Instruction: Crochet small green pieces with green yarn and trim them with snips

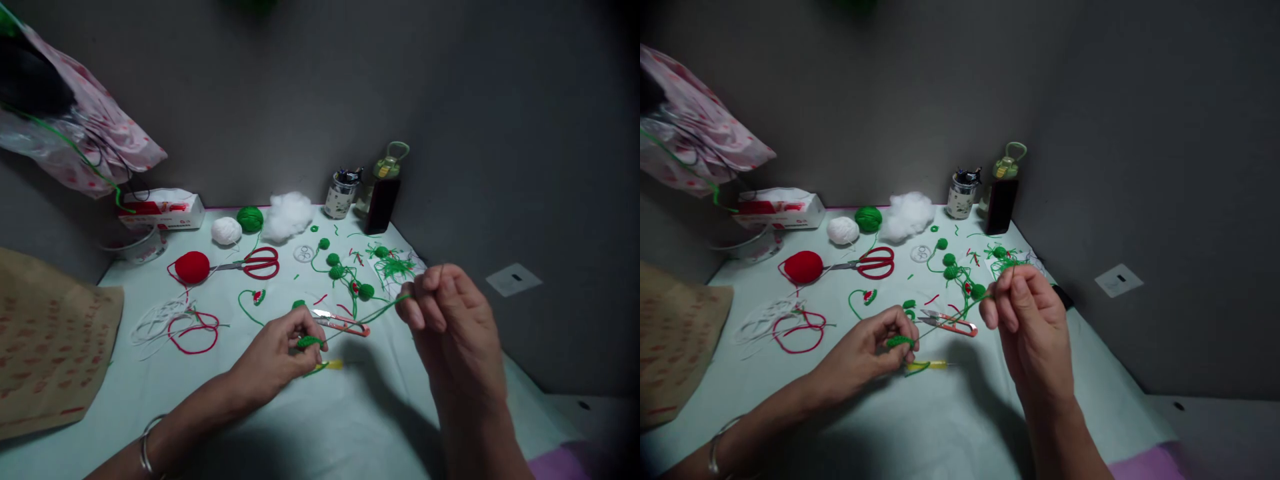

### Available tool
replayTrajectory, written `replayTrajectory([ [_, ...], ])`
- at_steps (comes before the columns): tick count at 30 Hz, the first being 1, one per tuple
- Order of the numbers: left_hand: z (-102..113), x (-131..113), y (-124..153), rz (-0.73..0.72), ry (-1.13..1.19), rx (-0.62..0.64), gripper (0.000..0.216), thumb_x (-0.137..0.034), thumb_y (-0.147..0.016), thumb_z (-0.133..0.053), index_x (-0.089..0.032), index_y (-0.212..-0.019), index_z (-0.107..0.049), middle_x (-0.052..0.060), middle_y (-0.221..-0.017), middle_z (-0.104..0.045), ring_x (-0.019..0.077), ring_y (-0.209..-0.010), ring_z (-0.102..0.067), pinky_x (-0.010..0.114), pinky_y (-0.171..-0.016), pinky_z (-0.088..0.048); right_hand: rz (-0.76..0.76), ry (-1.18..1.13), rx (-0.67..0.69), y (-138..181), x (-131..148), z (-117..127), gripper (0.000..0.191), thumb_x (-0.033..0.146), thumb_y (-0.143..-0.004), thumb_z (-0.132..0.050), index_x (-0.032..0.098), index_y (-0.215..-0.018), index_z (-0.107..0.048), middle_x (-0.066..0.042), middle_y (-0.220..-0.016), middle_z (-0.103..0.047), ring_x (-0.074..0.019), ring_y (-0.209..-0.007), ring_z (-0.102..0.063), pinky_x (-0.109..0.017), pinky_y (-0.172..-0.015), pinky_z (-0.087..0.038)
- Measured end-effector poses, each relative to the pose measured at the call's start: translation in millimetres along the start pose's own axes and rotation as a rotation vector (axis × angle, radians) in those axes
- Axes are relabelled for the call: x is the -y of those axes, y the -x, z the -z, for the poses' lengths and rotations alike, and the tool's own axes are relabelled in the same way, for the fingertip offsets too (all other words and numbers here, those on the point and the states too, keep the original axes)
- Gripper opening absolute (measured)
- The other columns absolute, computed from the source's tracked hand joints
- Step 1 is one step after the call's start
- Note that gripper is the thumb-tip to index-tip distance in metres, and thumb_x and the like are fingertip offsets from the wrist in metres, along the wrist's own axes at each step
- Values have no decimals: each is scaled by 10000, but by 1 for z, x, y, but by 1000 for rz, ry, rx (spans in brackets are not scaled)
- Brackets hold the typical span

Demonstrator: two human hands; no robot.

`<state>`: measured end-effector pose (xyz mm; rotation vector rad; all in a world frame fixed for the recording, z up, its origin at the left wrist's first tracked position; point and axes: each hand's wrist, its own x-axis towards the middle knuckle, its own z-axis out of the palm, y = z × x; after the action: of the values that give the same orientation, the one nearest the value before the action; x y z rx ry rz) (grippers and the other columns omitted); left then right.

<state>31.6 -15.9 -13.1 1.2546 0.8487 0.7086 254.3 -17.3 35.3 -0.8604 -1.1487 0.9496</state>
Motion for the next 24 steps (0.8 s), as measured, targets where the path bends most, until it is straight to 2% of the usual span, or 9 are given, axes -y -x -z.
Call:
replayTrajectory([
  [2, 3, -2, 0, 12, 87, 18, 61, -192, -850, -656, -185, -861, -597, 4, -866, -621, 155, -767, -620, 303, -722, -461, -7, 67, 11, -2, -1, 4, 125, 310, -988, -560, 236, -916, -630, 53, -587, -347, -123, -525, -406, -265, -560, -477],
  [5, 8, -5, 0, -8, 159, 23, 102, -268, -872, -697, -186, -929, -672, 32, -960, -646, 164, -824, -644, 311, -773, -489, -28, 180, 111, 1, -4, 5, 107, 284, -987, -567, 239, -1059, -631, 26, -647, -491, -150, -622, -542, -303, -628, -510],
  [7, 9, -7, 0, -32, 157, 14, 86, -256, -873, -708, -195, -934, -712, 27, -968, -645, 160, -843, -640, 311, -810, -497, -13, 309, 222, 3, -5, 4, 85, 248, -991, -570, 248, -1036, -642, 15, -670, -572, -155, -653, -587, -295, -621, -498],
  [9, 10, -10, 0, -51, 144, 6, 71, -232, -876, -704, -206, -932, -741, 16, -959, -636, 153, -847, -637, 302, -822, -499, 70, 472, 349, 5, -5, 2, 80, 204, -971, -605, 241, -961, -675, -10, -764, -640, -154, -707, -608, -292, -635, -488],
  [13, 11, -13, 2, -73, 118, 10, 104, -228, -899, -683, -233, -960, -766, 11, -1000, -628, 153, -885, -638, 297, -851, -505, 261, 673, 482, 6, -7, -2, 122, 142, -940, -638, 230, -953, -721, -43, -892, -614, -165, -813, -597, -301, -674, -483],
  [24, 10, -20, 6, -91, 58, 19, 104, -239, -914, -668, -238, -945, -767, 13, -973, -635, 151, -870, -628, 286, -834, -501, 347, 841, 533, 8, -12, -1, 191, 110, -954, -592, 244, -1000, -720, -34, -860, -549, -155, -775, -549, -287, -623, -446],
])
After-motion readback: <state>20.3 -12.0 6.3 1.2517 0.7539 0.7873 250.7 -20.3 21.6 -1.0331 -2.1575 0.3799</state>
